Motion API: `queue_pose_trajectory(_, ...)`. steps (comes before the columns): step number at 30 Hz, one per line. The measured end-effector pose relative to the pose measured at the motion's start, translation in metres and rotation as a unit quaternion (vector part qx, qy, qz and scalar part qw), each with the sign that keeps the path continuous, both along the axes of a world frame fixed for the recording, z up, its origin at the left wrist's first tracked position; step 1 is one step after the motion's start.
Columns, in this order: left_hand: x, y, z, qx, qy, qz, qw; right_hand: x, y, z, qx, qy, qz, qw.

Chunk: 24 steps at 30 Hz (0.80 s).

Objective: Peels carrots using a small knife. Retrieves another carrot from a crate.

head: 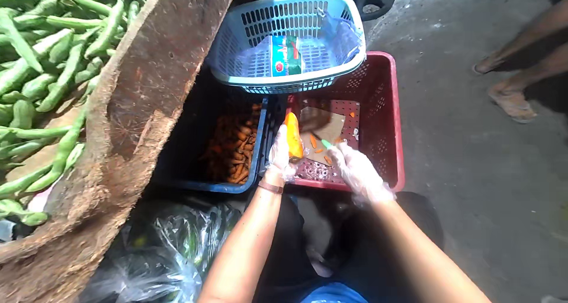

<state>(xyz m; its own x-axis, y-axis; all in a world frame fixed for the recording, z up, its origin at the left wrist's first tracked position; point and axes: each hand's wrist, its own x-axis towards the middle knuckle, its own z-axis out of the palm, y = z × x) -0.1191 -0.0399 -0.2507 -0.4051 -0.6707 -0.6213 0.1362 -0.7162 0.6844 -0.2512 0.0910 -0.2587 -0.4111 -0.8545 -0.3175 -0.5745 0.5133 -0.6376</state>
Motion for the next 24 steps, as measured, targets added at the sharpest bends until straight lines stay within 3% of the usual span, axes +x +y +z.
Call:
queue_pose_trajectory(4,-0.003,0.001,-0.003,-0.014,0.001,-0.007,1.000,0.030,0.019,-0.002,-0.113,0.063,0.044,0.991)
queue_pose_trajectory(12,-0.006,0.002,-0.002,-0.002,-0.003,-0.008,1.000,0.023,0.011,-0.006,-0.123,0.082,0.070,0.986)
queue_pose_trajectory(18,-0.006,0.005,-0.003,-0.019,-0.004,-0.049,0.999,0.006,-0.019,-0.007,-0.031,0.059,0.052,0.996)
queue_pose_trajectory(24,-0.002,-0.002,-0.005,0.017,0.040,-0.060,0.997,-0.004,-0.051,-0.017,-0.006,0.042,-0.006,0.999)
